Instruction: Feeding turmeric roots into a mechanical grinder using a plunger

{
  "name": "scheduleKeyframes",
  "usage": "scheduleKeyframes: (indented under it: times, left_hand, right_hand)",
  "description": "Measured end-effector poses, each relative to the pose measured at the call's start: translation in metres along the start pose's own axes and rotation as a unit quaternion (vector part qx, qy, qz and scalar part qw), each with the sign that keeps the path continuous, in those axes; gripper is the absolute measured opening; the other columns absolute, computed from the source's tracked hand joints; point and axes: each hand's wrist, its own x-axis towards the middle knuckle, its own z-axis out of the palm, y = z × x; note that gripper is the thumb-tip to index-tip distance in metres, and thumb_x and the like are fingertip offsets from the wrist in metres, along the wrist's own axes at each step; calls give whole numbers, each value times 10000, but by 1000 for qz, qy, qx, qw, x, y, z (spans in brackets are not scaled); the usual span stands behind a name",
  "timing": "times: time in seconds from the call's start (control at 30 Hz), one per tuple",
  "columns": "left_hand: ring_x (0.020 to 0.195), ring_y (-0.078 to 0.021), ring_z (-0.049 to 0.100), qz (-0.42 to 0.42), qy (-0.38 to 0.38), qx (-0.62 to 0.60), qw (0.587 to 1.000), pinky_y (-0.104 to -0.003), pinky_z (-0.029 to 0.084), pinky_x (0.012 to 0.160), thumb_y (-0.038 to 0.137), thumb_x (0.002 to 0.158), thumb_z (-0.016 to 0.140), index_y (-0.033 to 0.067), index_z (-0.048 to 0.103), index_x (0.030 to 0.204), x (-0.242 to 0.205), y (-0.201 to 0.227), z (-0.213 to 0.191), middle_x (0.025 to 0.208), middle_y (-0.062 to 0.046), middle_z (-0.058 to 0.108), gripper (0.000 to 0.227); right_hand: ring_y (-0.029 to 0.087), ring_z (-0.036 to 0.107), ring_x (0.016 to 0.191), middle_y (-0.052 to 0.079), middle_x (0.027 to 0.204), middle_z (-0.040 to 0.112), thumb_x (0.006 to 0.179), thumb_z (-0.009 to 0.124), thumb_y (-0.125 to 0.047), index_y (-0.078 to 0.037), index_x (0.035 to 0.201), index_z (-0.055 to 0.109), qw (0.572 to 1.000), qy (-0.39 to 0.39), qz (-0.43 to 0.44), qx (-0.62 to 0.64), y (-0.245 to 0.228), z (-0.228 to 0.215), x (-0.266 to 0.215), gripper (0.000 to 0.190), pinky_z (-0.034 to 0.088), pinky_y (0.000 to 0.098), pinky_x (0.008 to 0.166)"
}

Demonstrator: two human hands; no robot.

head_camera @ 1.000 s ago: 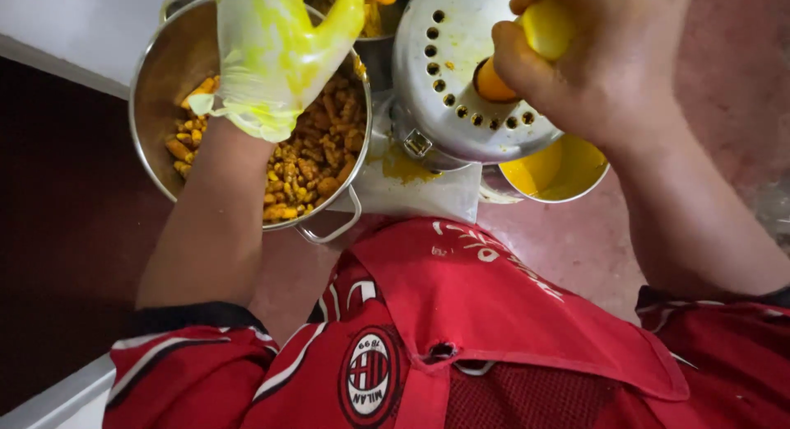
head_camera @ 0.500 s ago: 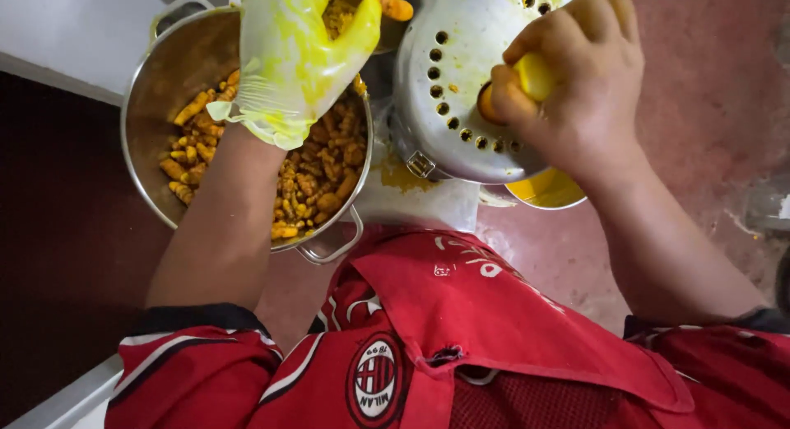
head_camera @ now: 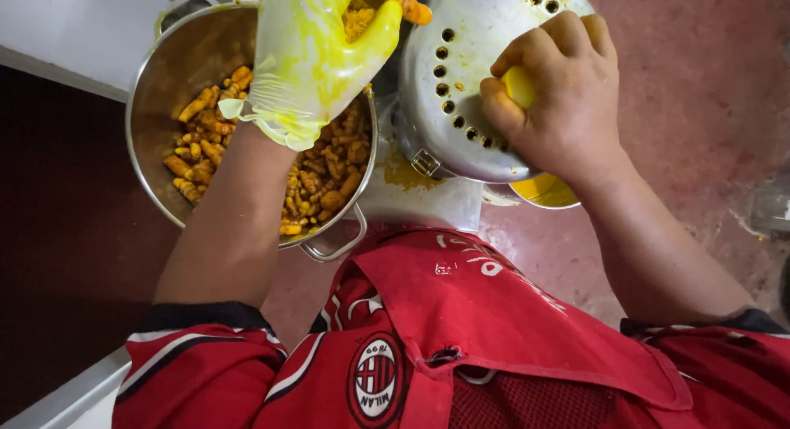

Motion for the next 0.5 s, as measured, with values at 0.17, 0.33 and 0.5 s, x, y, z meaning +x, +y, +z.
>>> scheduleKeyframes:
  times: [0.17, 0.33, 0.5]
  left_hand:
    - [756, -160, 699, 11, 14, 52, 998, -314, 516, 717, 65, 964, 608, 99, 702, 971, -6, -7, 3, 935, 33, 817, 100]
    - [912, -151, 797, -11, -16, -55, 998, -281, 580, 835, -6, 991, 550, 52, 621, 1046, -5, 1, 2, 955, -45, 811, 107]
    - [869, -134, 780, 8, -32, -15, 999, -278, 567, 781, 44, 966, 604, 85, 673, 1059, -5, 13, 8, 961, 5, 818, 122]
  right_hand:
    - [335, 506, 926, 96, 1000, 553, 968, 809, -236, -131, 1003, 684, 999, 5, -35, -15, -3, 7, -1, 167, 445, 448, 904]
    - [339, 501, 926, 91, 1005, 540, 967, 809, -252, -147, 997, 692, 999, 14, -37, -24, 1, 11, -4, 160, 448, 432, 897]
    - [380, 502, 948, 123, 1006, 532, 978, 796, -320, -157, 1034, 696, 1000, -18, -19, -14, 3, 9, -8, 199, 439, 485, 911]
